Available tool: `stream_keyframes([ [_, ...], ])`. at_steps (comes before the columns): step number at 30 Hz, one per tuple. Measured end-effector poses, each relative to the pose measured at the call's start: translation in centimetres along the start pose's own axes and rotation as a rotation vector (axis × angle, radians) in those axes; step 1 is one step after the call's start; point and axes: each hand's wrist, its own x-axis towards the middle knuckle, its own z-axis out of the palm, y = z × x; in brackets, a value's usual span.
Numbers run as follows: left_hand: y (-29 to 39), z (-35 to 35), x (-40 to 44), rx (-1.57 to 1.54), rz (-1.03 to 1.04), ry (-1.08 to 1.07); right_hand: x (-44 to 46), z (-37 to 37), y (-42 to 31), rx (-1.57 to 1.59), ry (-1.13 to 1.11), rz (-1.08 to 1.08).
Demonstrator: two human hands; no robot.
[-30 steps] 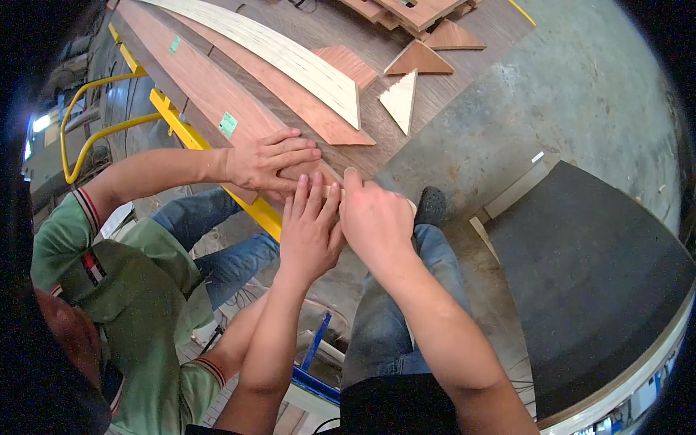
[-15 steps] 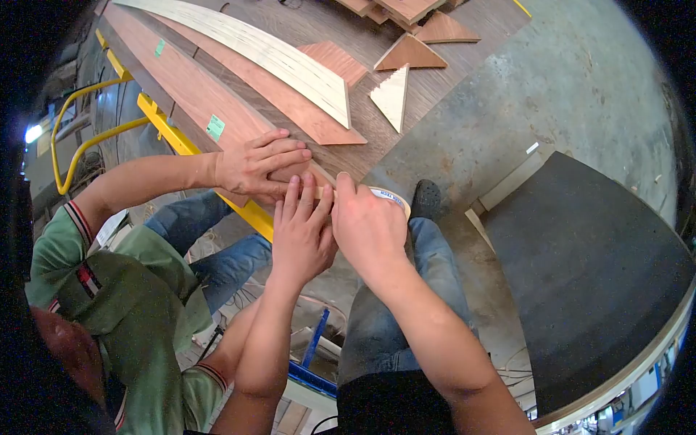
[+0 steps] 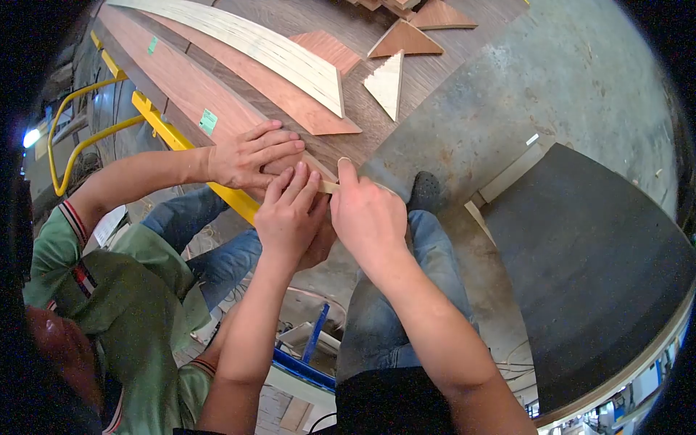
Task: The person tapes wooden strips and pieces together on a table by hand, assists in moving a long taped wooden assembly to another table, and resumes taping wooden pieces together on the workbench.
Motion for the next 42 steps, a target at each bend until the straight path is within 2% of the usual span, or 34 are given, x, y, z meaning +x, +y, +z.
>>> stream_keyframes([
  [6, 0.4, -0.3, 0.0, 0.061, 0.015, -0.014, 0.0, 0.0, 0.5, 0.063, 0.001, -0.003],
  [8, 0.3, -0.7, 0.1, -0.022, -0.017, -0.041, 0.2, -0.2, 0.6, 0.069, -0.035, -0.001],
  [15, -0.3, -0.8, 0.0, 0.006, 0.051, -0.084, 0.8, -0.7, 1.3, 0.119, -0.070, 0.022],
  [20, -0.9, 0.3, -0.5, 0.041, 0.128, -0.041, 0.8, 0.1, 1.4, 0.145, 0.009, -0.003],
  [27, -0.5, 0.0, -0.2, -0.010, 0.106, 0.022, 0.8, -0.4, 1.0, 0.105, 0.029, -0.059],
  [32, -0.9, 0.0, -1.2, -0.031, 0.112, -0.031, 0.0, 0.6, 0.3, 0.108, 0.025, 0.040],
  [42, -1.1, -0.4, -0.9, -0.072, 0.075, -0.027, 0.0, 1.6, -1.0, 0.024, 0.148, 0.012],
])
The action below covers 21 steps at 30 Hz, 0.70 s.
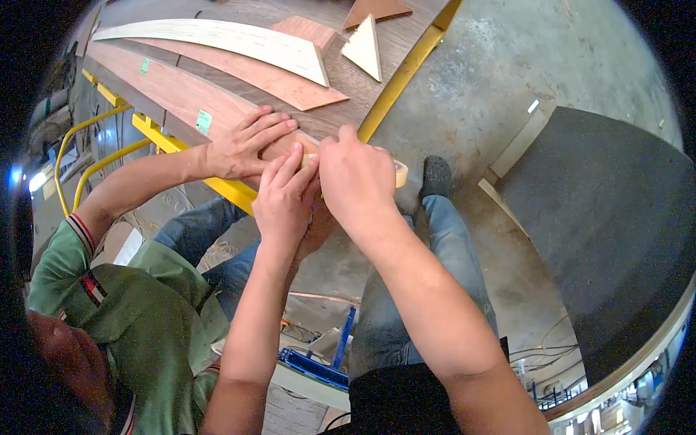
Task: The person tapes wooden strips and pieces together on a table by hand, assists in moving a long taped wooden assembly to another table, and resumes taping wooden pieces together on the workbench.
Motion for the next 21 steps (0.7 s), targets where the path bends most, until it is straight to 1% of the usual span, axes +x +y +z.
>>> stream_keyframes([
  [2, 0.0, -0.2, 0.0, -0.027, -0.002, -0.010, -0.1, 0.3, 0.1, -0.039, 0.026, -0.074],
  [6, 0.1, -0.2, -0.1, -0.017, -0.008, -0.013, -0.2, 0.6, 0.0, -0.037, 0.021, -0.093],
  [8, 0.1, -0.3, -0.1, -0.027, -0.039, -0.037, -0.1, 0.4, -0.4, -0.043, -0.034, -0.023],
  [14, -0.7, -0.3, 0.1, -0.043, -0.006, -0.043, -0.6, 0.9, -1.4, -0.035, -0.032, 0.047],
  [15, -0.6, -0.6, 0.3, -0.043, -0.005, -0.042, -0.5, 0.7, -1.5, -0.036, -0.030, 0.047],
  [17, -0.4, -1.1, 0.5, -0.010, -0.002, -0.107, -0.2, 0.1, -1.9, -0.081, -0.097, 0.014],
  [21, -0.5, -1.3, 0.6, -0.009, 0.009, -0.121, 0.0, 0.1, -1.9, -0.051, -0.087, 0.043],
])
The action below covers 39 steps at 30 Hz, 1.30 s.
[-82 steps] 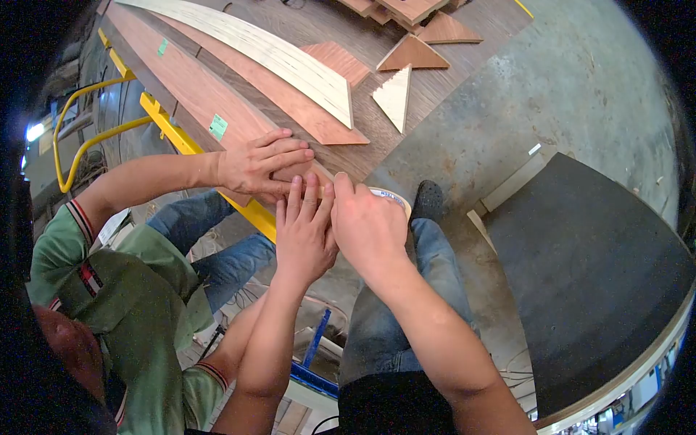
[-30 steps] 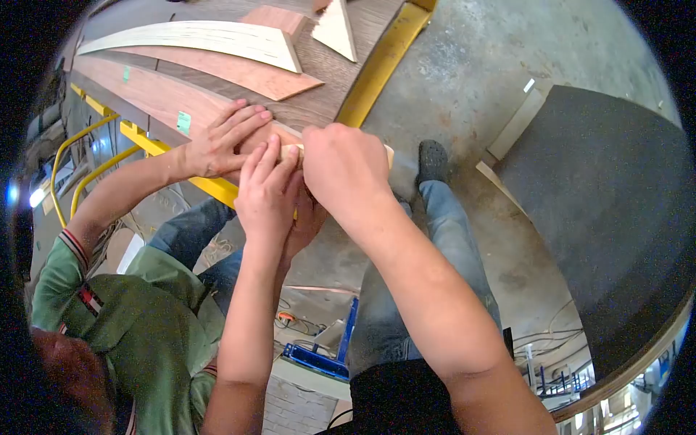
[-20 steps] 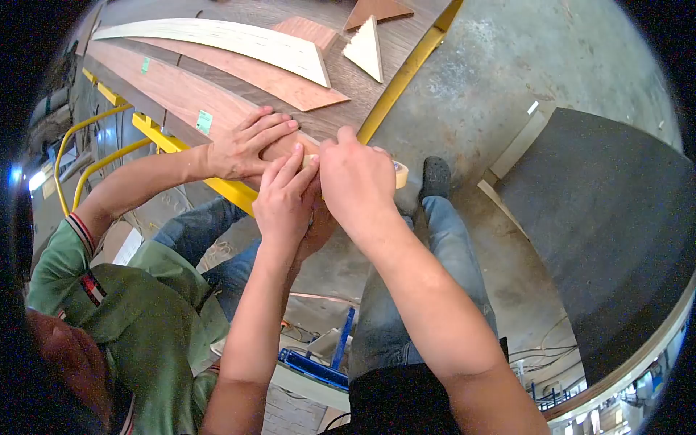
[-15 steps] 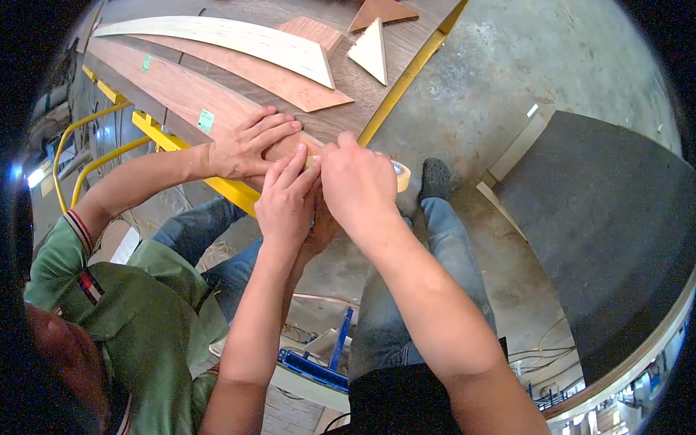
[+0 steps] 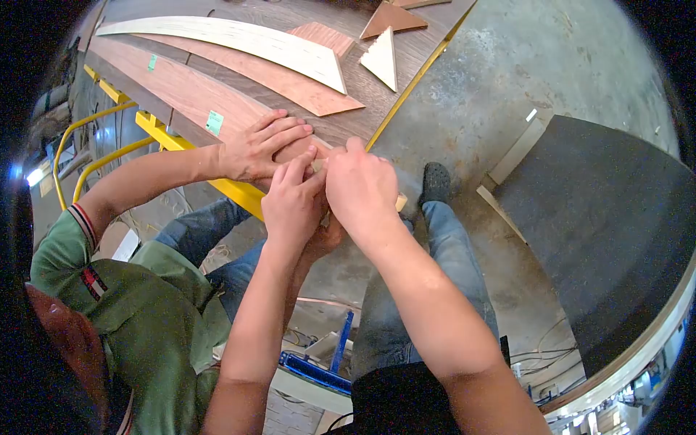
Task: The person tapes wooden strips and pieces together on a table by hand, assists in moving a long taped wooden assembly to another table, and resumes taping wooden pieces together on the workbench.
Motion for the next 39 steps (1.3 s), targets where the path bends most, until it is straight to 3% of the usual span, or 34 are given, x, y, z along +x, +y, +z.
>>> stream_keyframes([
  [9, -0.1, -0.1, 0.2, 0.008, 0.017, -0.002, 0.1, 0.2, 0.2, -0.001, -0.002, 0.015],
  [17, 0.7, -0.5, 0.9, 0.044, -0.017, -0.031, 0.9, 0.2, 2.0, 0.081, 0.000, -0.151],
  [39, 0.4, -0.7, 0.7, 0.073, 0.046, -0.048, 1.2, -0.3, 2.4, 0.121, -0.017, -0.106],
])
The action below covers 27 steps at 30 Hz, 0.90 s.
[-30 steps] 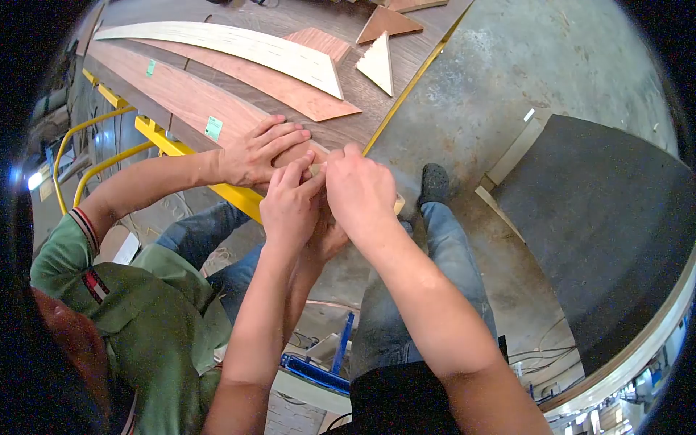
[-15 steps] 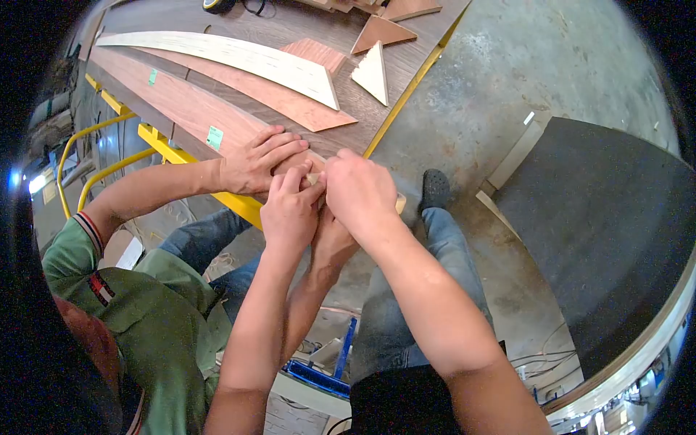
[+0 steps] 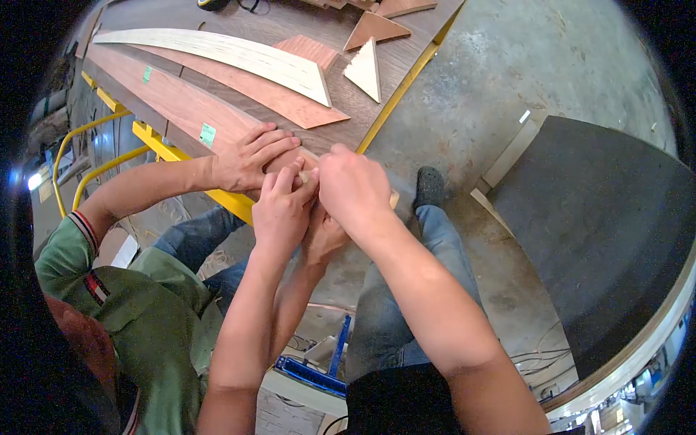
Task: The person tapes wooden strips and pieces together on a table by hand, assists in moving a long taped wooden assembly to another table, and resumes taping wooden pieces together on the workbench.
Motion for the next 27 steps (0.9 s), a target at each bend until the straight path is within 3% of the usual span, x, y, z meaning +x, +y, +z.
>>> stream_keyframes([
  [9, 0.4, -0.4, 0.6, 0.068, 0.013, -0.110, -1.8, 1.7, 0.8, -0.117, 0.118, -0.227],
  [12, 0.8, -0.2, 0.5, 0.038, 0.000, -0.055, -3.3, 1.7, 2.6, 0.016, 0.167, -0.218],
  [14, 0.4, 0.0, 0.3, -0.008, 0.004, 0.028, -3.4, 1.8, 4.6, 0.280, 0.623, 0.032],
  [15, 0.1, 0.1, 0.2, -0.028, -0.022, 0.042, -3.8, 1.4, 5.1, 0.378, 0.672, 0.127],
  [18, 0.3, 0.9, 1.0, -0.135, -0.161, 0.184, -6.3, 1.4, 4.8, 0.484, 0.666, 0.217],
  [19, 0.7, 0.6, 1.3, -0.130, -0.162, 0.184, -7.0, 1.6, 4.8, 0.543, 0.651, 0.194],
  [21, 1.7, 0.0, 2.3, -0.083, -0.430, 0.043, -8.4, 1.0, 4.5, 0.559, 0.595, 0.216],
  [23, 1.3, -0.2, 3.1, -0.088, -0.437, 0.018, -9.4, 0.5, 4.4, 0.571, 0.543, 0.237],
  [25, 1.0, -0.5, 2.6, -0.092, -0.445, -0.003, -10.2, 0.4, 4.3, 0.922, 0.359, 0.351],
  [27, 0.5, -0.1, 1.6, -0.248, -0.377, 0.055, -10.6, 0.3, 3.3, 1.105, 0.383, 0.338],
])
